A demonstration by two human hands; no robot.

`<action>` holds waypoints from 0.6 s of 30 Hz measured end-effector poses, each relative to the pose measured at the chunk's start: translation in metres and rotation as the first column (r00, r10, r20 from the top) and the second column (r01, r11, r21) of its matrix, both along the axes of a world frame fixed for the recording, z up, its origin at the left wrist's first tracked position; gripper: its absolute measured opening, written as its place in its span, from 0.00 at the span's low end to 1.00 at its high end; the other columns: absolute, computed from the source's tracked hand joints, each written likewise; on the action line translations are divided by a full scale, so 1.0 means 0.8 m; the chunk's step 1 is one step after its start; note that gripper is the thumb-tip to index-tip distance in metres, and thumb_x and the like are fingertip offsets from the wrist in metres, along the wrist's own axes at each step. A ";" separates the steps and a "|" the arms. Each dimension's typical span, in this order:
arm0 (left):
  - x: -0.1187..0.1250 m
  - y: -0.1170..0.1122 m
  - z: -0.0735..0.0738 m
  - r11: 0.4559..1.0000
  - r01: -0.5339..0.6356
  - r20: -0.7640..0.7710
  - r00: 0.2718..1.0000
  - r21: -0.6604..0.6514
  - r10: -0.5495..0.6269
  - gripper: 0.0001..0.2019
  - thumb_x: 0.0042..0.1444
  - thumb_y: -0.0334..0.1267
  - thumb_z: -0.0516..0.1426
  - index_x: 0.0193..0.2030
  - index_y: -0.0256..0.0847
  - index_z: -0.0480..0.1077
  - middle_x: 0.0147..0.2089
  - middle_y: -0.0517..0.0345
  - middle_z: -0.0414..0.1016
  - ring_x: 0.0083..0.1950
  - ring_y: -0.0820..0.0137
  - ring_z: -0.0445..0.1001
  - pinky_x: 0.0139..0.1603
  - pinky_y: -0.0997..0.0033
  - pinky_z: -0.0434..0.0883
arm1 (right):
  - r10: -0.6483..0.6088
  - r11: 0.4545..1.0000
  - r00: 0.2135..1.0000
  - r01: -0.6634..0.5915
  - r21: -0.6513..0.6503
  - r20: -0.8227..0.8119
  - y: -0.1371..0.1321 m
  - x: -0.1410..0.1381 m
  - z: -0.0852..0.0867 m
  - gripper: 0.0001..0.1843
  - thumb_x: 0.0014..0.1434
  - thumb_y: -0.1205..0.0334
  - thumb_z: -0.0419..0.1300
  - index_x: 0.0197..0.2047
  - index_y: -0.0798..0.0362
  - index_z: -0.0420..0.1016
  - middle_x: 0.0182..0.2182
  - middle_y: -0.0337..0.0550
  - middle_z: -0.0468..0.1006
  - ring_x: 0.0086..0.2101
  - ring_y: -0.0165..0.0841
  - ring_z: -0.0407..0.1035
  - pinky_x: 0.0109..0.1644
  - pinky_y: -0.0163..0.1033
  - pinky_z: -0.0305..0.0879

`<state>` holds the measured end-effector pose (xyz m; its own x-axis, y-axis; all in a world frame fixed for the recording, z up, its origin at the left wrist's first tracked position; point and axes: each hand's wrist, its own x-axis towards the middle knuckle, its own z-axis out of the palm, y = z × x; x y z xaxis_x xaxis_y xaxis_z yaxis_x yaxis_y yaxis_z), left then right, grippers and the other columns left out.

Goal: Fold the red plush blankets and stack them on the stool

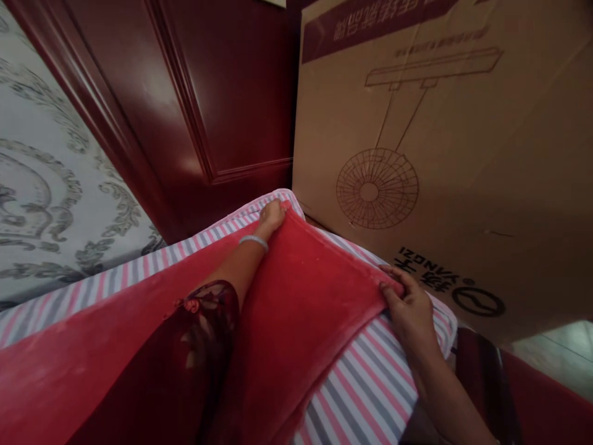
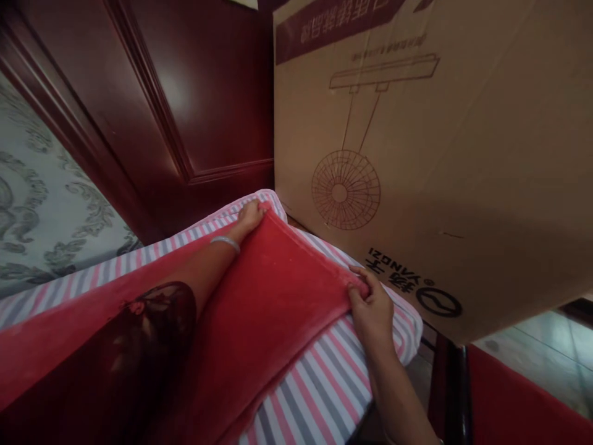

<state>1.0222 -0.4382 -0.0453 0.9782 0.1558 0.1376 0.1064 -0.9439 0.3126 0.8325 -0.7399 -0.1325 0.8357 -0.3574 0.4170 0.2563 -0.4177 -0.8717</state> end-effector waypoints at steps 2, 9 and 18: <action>-0.001 -0.001 -0.011 1.000 -0.001 0.034 0.999 0.001 0.001 0.20 0.70 0.44 0.47 0.63 0.41 0.68 0.66 0.44 0.72 0.66 0.58 0.70 0.62 0.64 0.66 | -0.024 1.000 1.000 0.024 -0.004 0.003 0.000 -0.002 0.001 0.23 0.52 0.48 0.59 0.46 0.51 0.80 0.45 0.48 0.81 0.47 0.45 0.73 0.56 0.49 0.65; 0.001 0.009 -0.013 0.999 0.045 -0.047 0.998 -0.013 -0.046 0.21 0.67 0.44 0.53 0.62 0.39 0.69 0.63 0.44 0.74 0.62 0.59 0.72 0.59 0.66 0.68 | -0.055 0.992 0.992 0.043 -0.115 -0.109 -0.005 0.001 -0.001 0.23 0.51 0.46 0.57 0.43 0.50 0.80 0.38 0.46 0.81 0.39 0.44 0.73 0.50 0.49 0.66; -0.142 0.050 0.017 0.946 0.302 -0.120 0.950 0.118 -0.288 0.28 0.61 0.40 0.57 0.67 0.38 0.65 0.72 0.43 0.61 0.72 0.57 0.58 0.72 0.63 0.55 | -0.131 0.983 0.971 0.100 -0.156 -0.200 -0.010 0.004 0.001 0.22 0.47 0.53 0.58 0.43 0.54 0.80 0.31 0.45 0.78 0.33 0.42 0.70 0.45 0.47 0.67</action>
<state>0.9088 -0.3981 -0.0317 0.9873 -0.1548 0.0365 -0.1589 -0.9699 0.1843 0.8359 -0.7475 -0.1316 0.8660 -0.4056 0.2923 0.0183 -0.5585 -0.8293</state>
